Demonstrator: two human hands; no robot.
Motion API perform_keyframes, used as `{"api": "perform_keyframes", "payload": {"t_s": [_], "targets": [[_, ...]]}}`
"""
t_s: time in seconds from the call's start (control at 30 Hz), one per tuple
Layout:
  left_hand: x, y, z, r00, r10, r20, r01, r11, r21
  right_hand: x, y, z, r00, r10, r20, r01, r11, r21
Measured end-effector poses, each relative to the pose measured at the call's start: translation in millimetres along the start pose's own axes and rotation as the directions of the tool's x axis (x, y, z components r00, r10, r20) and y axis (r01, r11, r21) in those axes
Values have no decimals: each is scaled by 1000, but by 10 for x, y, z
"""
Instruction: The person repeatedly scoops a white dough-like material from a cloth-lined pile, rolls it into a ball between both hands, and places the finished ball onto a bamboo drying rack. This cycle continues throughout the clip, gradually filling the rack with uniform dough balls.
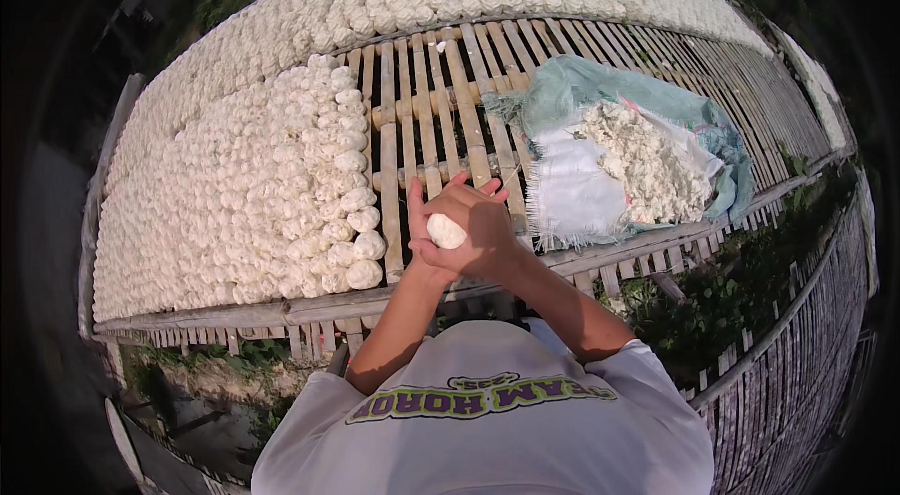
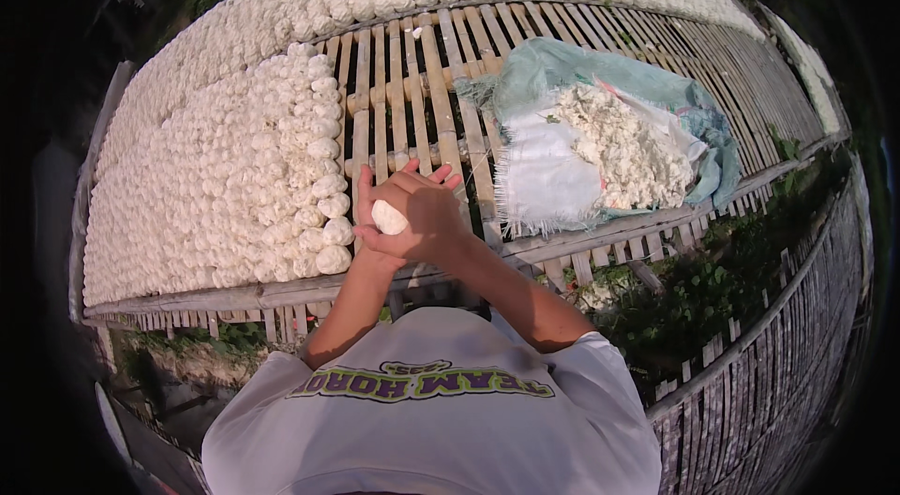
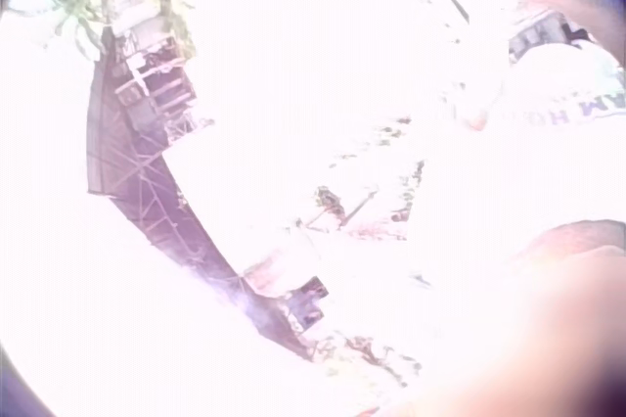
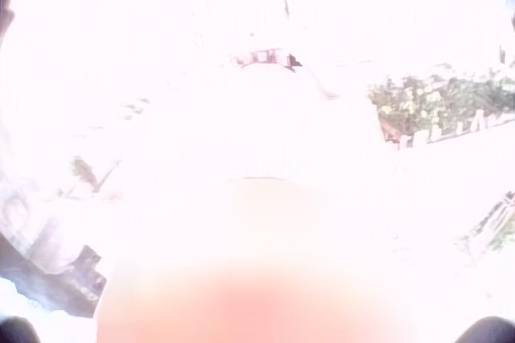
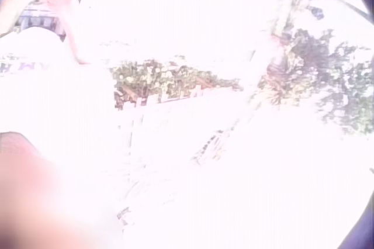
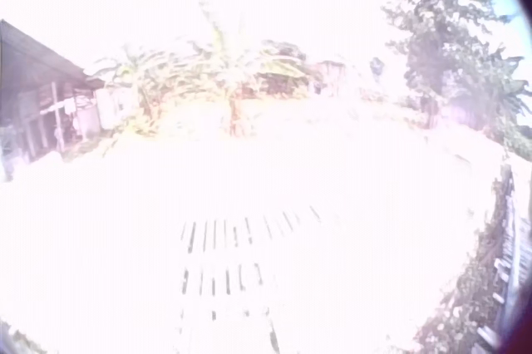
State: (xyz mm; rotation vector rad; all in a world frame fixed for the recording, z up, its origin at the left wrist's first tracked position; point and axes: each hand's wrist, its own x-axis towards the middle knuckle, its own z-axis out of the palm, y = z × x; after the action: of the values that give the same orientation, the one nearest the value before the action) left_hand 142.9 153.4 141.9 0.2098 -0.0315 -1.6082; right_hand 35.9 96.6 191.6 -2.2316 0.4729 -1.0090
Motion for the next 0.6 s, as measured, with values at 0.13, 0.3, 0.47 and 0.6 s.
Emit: {"api": "perform_keyframes", "payload": {"t_s": [0.13,0.3,0.47,0.6], "targets": [[70,125,-187,979,-68,-193,99,982,159,25,191,-9,999,18,38,-14,994,-111],[250,382,-275,934,-149,-324,218,958,187,147,413,29,967,-255,5,255,966,-43],[354,510,-185,940,-209,-269,243,965,98,424,546,44,978,-154,140,167,982,-86],[521,844,-422,874,-391,-289,457,863,216,501,808,-115,948,-254,192,250,967,46]]}}
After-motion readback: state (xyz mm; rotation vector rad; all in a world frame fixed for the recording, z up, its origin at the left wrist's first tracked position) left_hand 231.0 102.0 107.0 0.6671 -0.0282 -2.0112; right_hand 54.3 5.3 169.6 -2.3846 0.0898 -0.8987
